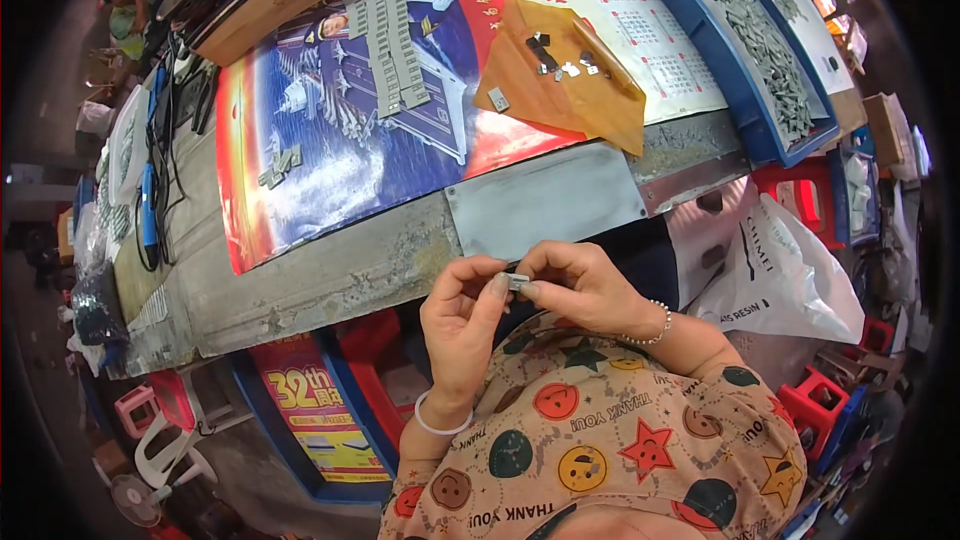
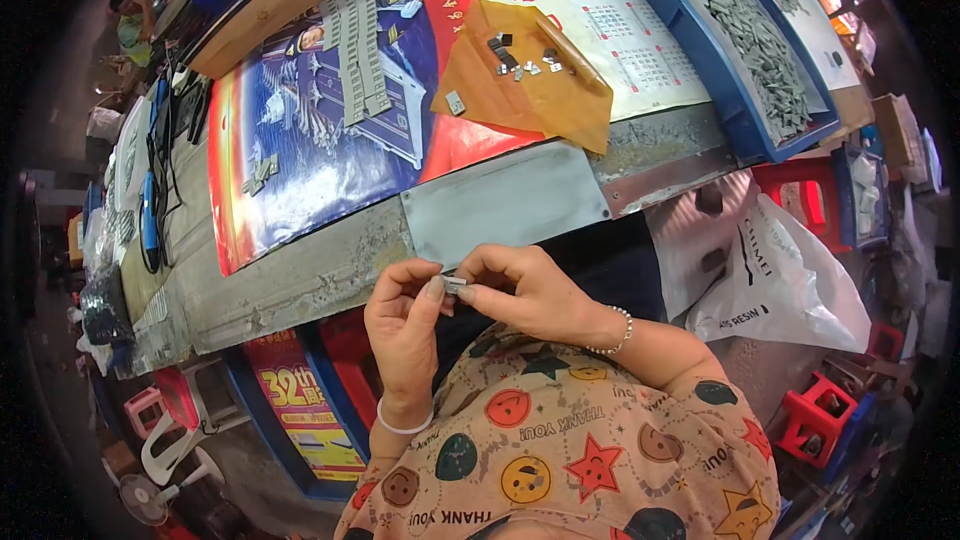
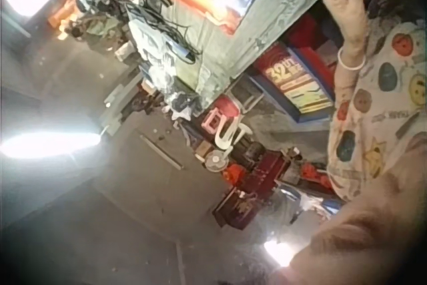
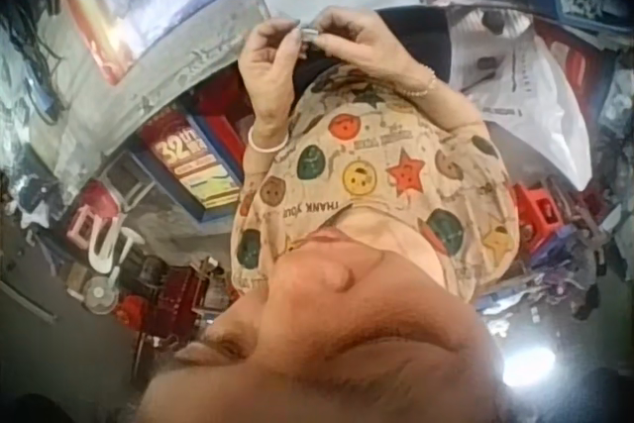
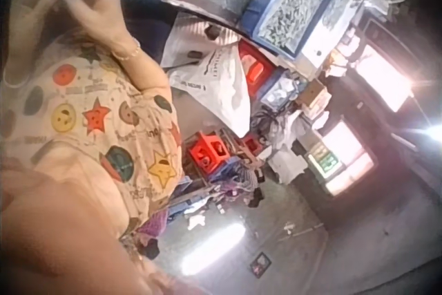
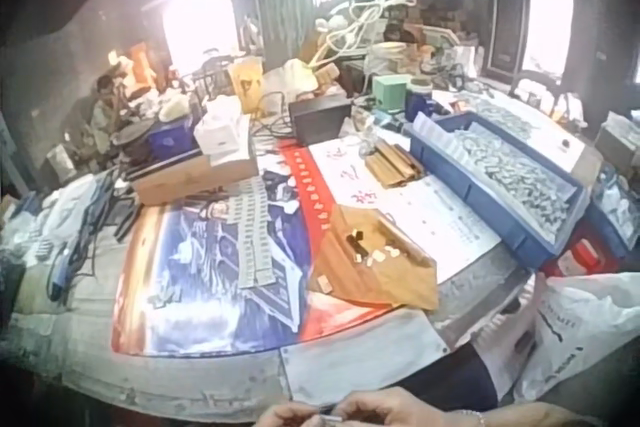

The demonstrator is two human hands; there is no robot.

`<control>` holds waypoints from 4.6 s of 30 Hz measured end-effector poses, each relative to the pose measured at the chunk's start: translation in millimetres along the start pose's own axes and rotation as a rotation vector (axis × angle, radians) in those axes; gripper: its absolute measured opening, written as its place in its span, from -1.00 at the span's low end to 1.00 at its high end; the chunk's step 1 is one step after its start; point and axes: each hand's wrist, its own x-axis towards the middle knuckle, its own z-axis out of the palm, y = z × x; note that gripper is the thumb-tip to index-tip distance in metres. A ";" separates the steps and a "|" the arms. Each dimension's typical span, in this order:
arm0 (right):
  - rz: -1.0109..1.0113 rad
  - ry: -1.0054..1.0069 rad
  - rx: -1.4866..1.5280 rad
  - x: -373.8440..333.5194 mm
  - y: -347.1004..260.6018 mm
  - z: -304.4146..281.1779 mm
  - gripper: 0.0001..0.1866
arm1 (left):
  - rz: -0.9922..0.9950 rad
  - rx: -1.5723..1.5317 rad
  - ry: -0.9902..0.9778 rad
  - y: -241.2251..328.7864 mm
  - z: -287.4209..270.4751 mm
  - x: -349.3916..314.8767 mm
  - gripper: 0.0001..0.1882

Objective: Assembling small plastic and metal hardware components at a workbench.

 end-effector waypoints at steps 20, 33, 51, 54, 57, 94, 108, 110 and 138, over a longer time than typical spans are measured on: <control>-0.193 0.068 -0.268 0.4 -3.3 -1.0 -0.79 | -0.061 0.209 0.066 3.9 -3.8 -8.4 -0.81; -0.148 -0.014 -0.031 4.3 5.4 3.2 -0.85 | -0.055 0.196 -0.056 2.5 -7.7 -11.5 -0.77; -0.325 0.601 -0.986 75.2 -47.8 -129.3 -0.85 | -0.125 0.195 -0.046 -1.2 -17.4 -21.6 -0.83; -0.363 0.560 -1.032 91.0 -43.8 -138.2 -0.86 | -0.141 0.192 -0.061 -0.9 -14.8 -20.1 -0.84; -0.324 0.517 -1.143 106.8 -39.8 -139.5 -0.85 | -0.140 0.199 -0.082 -2.1 -13.9 -19.5 -0.85; -0.213 0.312 -1.140 118.6 -52.3 -135.3 -0.90 | -0.136 0.255 -0.109 -14.7 -20.5 -18.4 -0.85; -0.270 0.293 -0.435 67.9 -52.8 -100.6 -0.89 | -0.153 0.230 -0.115 -5.5 -11.0 -19.9 -0.85; -0.176 0.199 -0.125 50.1 -54.7 -86.9 -0.89 | -0.173 0.235 -0.131 -4.4 -7.8 -20.0 -0.86; -0.538 0.096 -0.463 -24.1 -12.2 -34.8 -0.88 | -0.415 -0.058 -0.153 2.7 26.3 -8.4 -0.85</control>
